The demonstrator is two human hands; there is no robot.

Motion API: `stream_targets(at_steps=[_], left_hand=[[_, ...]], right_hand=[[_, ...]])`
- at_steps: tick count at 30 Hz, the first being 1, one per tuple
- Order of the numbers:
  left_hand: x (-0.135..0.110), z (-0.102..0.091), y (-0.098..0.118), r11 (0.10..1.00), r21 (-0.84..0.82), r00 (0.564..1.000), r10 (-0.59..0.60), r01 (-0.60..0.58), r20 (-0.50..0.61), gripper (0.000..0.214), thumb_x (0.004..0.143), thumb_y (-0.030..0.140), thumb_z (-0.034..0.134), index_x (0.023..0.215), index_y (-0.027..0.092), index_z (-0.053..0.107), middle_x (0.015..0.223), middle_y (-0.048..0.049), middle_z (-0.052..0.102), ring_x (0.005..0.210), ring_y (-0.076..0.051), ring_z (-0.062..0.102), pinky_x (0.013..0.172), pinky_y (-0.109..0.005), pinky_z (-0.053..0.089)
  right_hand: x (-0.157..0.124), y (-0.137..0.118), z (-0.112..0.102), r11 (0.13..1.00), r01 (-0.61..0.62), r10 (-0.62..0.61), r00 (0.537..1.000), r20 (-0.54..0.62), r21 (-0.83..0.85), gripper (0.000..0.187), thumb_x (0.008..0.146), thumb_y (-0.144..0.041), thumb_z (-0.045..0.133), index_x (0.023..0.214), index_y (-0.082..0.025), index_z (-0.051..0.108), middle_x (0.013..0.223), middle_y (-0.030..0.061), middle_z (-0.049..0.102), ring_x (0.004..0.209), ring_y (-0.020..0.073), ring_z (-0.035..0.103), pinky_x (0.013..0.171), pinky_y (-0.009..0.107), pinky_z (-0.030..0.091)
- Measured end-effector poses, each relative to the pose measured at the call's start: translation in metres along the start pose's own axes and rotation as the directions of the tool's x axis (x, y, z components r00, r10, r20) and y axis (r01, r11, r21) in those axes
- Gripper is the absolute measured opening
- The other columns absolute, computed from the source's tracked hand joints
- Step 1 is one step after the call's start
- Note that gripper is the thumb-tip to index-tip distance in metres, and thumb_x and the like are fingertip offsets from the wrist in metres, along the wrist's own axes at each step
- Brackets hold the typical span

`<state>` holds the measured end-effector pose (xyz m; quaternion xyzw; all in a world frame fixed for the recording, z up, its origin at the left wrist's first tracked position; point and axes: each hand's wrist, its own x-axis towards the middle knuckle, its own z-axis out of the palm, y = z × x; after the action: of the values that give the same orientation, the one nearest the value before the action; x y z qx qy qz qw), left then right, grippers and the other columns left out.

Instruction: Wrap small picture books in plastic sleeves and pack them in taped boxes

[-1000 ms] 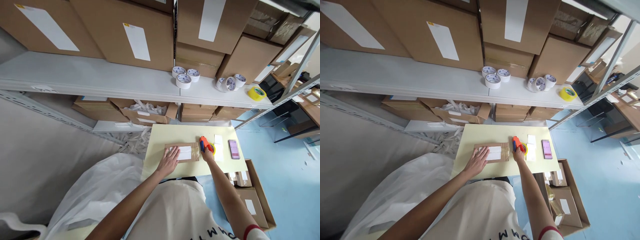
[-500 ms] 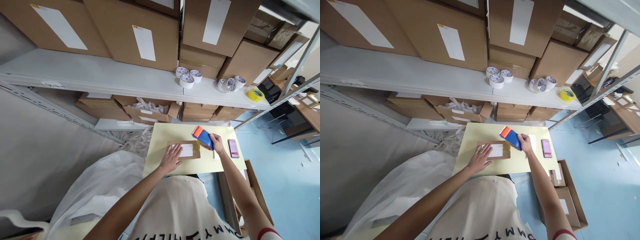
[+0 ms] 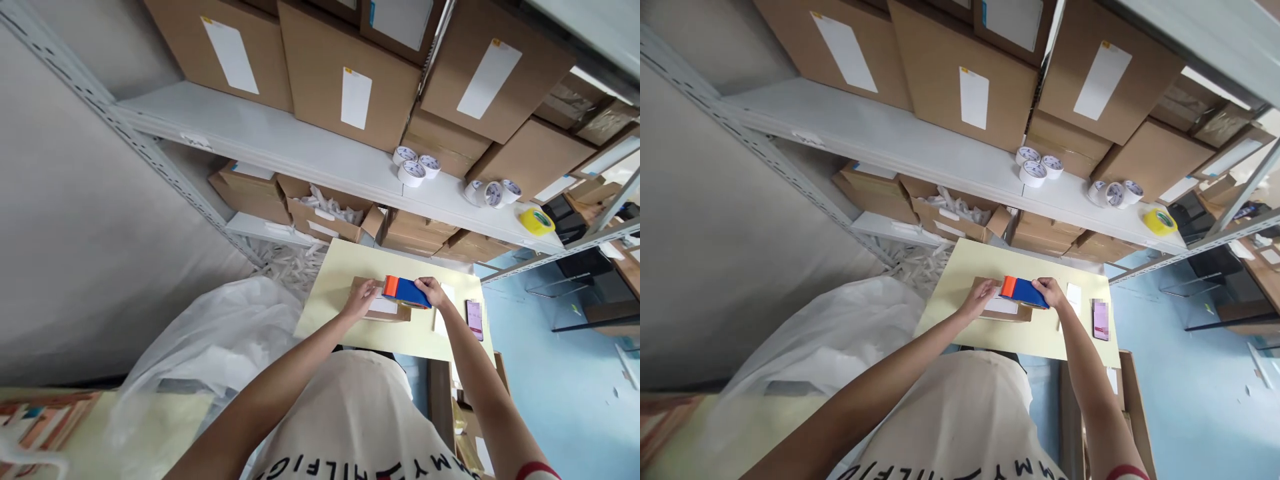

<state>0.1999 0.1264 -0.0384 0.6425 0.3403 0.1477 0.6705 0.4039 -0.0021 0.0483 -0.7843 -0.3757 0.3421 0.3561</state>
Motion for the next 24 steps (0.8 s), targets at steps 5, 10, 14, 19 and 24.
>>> stream_targets(at_steps=[5, 10, 14, 19, 24], left_hand=[[0.008, 0.006, 0.022, 0.904, -0.314, 0.955, -0.255, 0.291, 0.151, 0.033, 0.082, 0.046, 0.064, 0.098, 0.017, 0.068, 0.094, -0.0085, 0.076, 0.083, -0.019, 0.073, 0.072, -0.029, 0.054], [0.012, 0.008, 0.034, 0.935, -0.253, 0.969, -0.236, 0.247, 0.073, 0.014, 0.077, 0.029, 0.069, 0.079, 0.015, 0.071, 0.076, -0.0035, 0.074, 0.064, -0.015, 0.070, 0.064, -0.025, 0.053], [0.012, -0.003, 0.033, 0.947, -0.225, 0.972, -0.234, 0.230, 0.007, 0.016, 0.077, 0.030, 0.070, 0.073, 0.015, 0.070, 0.070, -0.0035, 0.073, 0.061, -0.015, 0.069, 0.063, -0.027, 0.054], [0.004, -0.058, 0.014, 0.949, -0.198, 0.955, -0.272, 0.247, -0.114, 0.024, 0.070, 0.037, 0.075, 0.072, 0.014, 0.069, 0.069, -0.0063, 0.073, 0.066, -0.018, 0.070, 0.065, -0.028, 0.055], [0.000, -0.092, -0.017, 0.945, -0.118, 0.927, -0.324, 0.306, -0.190, 0.023, 0.068, 0.037, 0.073, 0.066, 0.015, 0.067, 0.063, -0.0054, 0.071, 0.064, -0.018, 0.069, 0.062, -0.028, 0.055]], right_hand=[[-0.004, 0.002, 0.002, 0.999, 0.035, -0.035, 0.999, 0.000, -0.040, 0.065, 0.063, -0.084, 0.052, 0.050, -0.021, 0.041, 0.048, -0.0051, 0.035, 0.049, 0.0098, 0.032, 0.046, 0.025, 0.027], [-0.007, -0.004, 0.004, 0.991, 0.044, -0.048, 0.999, -0.025, -0.128, 0.063, 0.068, -0.081, 0.049, 0.049, -0.022, 0.039, 0.050, -0.0042, 0.034, 0.050, 0.0106, 0.033, 0.047, 0.026, 0.029], [-0.005, -0.017, 0.001, 0.959, 0.100, -0.112, 0.993, -0.030, -0.267, 0.060, 0.071, -0.074, 0.053, 0.046, -0.022, 0.039, 0.049, -0.0037, 0.035, 0.052, 0.0110, 0.034, 0.049, 0.026, 0.029], [-0.006, -0.015, -0.011, 0.918, 0.114, -0.129, 0.992, -0.014, -0.381, 0.060, 0.073, -0.073, 0.051, 0.044, -0.023, 0.035, 0.047, -0.0042, 0.031, 0.050, 0.0109, 0.029, 0.048, 0.027, 0.026], [-0.009, -0.003, -0.010, 0.883, 0.063, -0.084, 0.996, -0.024, -0.465, 0.060, 0.074, -0.075, 0.046, 0.044, -0.024, 0.035, 0.046, -0.0027, 0.033, 0.049, 0.0126, 0.030, 0.050, 0.029, 0.028]])
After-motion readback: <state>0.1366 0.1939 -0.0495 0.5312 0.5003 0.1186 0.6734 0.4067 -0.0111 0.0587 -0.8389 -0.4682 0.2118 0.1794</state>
